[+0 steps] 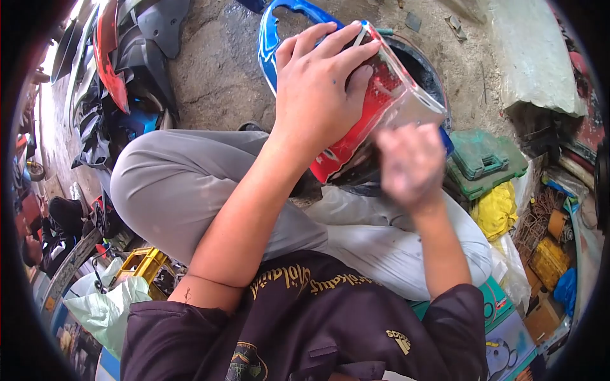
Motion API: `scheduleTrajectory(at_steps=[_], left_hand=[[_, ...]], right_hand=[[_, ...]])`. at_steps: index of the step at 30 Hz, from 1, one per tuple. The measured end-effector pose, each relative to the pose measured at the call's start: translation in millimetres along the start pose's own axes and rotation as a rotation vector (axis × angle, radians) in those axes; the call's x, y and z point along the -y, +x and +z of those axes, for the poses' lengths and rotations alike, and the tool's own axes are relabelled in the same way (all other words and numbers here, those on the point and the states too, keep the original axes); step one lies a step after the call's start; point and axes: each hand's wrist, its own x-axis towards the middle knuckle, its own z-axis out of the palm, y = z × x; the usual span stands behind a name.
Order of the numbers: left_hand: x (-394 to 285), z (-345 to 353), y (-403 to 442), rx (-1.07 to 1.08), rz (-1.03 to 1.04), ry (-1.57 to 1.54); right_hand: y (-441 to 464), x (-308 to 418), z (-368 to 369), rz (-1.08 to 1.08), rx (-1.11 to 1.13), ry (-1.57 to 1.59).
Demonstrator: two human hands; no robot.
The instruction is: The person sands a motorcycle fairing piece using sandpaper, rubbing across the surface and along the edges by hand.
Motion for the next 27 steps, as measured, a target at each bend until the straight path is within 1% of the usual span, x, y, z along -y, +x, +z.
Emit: scheduleTrajectory(at_steps=[2,4,5,8,9,10,15,18,19,22,23,26,27], left_hand=[[0,-1,-2,0.002,0.001,-0.008],[0,-1,0,-0.005,0.004,-0.006],[1,0,1,0.000,0.002,-0.013],[1,0,2,0.014,-0.007,-0.009],[1,0,0,0.014,-0.004,-0.002],[2,0,0,0.011,0.000,0.003],[2,1,3,0.011,0.002,-0.007],[1,0,2,0.012,-0.012,-0.003],[1,-1,2,0.011,-0.010,-0.002],[2,-1,2,0.005,0.002,-0.009],[2,0,2,0.008,0.006,-0.013],[3,0,3,0.010,0.017,0.007],[4,2,3,0.003,0.025,0.009]], right_hand=[[3,-15,-1,0.046,-0.086,-0.028],[-6,-2,-1,-0.022,0.036,-0.004],[-9,7,3,-0.048,0.061,0.048],[0,-2,-5,-0.073,0.035,0.017],[3,-13,-6,-0.079,-0.010,-0.054],[2,-17,-6,-0.026,-0.009,-0.063],[-2,14,-3,-0.080,0.080,0.048],[1,-12,-4,-0.007,-0.035,-0.080],[-1,-18,-1,0.027,-0.071,-0.063],[-2,4,2,-0.004,-0.001,0.036],[-5,10,1,-0.040,0.077,0.046],[0,6,-1,-0.019,0.033,0.048],[0,-2,1,0.023,-0.030,0.004]])
